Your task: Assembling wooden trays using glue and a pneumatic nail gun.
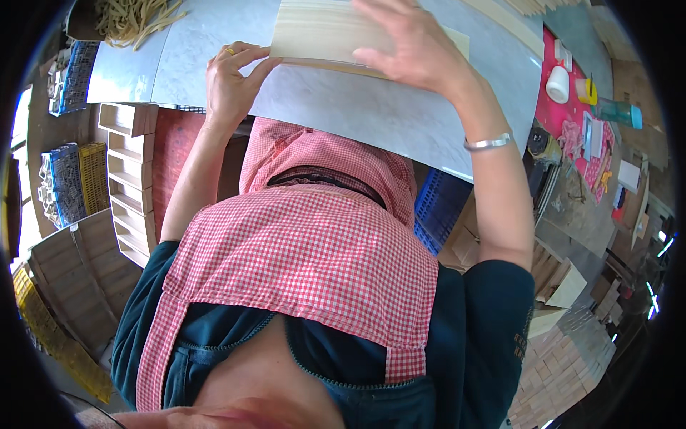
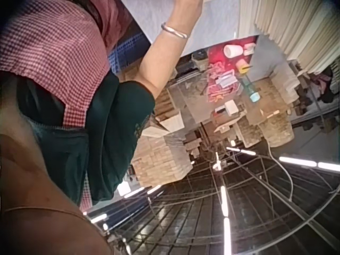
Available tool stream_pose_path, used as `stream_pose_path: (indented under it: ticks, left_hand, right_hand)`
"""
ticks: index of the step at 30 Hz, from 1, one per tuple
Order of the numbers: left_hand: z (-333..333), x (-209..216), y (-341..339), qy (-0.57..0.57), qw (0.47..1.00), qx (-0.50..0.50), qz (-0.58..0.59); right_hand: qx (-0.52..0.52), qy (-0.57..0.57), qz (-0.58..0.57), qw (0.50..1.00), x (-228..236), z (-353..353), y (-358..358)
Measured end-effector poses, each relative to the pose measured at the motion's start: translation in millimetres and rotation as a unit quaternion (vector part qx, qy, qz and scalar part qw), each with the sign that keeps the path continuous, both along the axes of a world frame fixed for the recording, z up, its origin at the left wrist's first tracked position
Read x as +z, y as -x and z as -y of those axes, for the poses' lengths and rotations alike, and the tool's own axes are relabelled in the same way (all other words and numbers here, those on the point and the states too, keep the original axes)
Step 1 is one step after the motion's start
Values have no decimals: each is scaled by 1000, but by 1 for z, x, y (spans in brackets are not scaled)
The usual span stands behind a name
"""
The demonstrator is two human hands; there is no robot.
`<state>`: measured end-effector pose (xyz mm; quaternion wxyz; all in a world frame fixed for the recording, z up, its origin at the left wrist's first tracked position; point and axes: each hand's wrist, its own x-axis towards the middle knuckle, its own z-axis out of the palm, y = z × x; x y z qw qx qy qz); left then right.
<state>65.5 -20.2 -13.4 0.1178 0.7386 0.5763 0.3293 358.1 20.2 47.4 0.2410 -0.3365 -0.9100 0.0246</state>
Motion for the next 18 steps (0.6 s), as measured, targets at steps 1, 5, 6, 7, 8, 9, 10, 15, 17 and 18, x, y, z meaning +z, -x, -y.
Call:
stream_pose_path:
  ticks: [1,5,6,7,8,9,10,15,17,18]
  left_hand:
    - [1,1,0,3,1000,3,7]
    - [2,-1,2,5,1000,5,25]
    - [1,-2,2,1,1000,-1,30]
    - [0,-3,2,-4,999,-2,34]
    - [0,-4,1,-9,999,-3,38]
    - [1,-3,0,-9,999,-4,37]
    - [3,-2,-1,-6,999,-2,34]
    - [4,0,0,0,1000,2,12]
    - [4,0,0,-10,1000,6,1]
    - [4,0,0,-14,1000,7,-4]
  right_hand:
    - [-45,22,-6,999,-4,5,-12]
    - [-201,-15,11,979,-25,34,-13]
    - [-207,-14,11,978,-30,40,-3]
    - [-237,-35,25,971,-35,44,11]
    - [-267,-55,38,961,-38,47,21]
    - [-267,-54,38,961,-41,48,28]
    - [-277,-52,39,959,-43,49,34]
    - [-306,-58,35,950,-55,51,35]
    - [-299,-84,25,950,-58,55,12]
    - [-295,-96,20,950,-59,57,2]
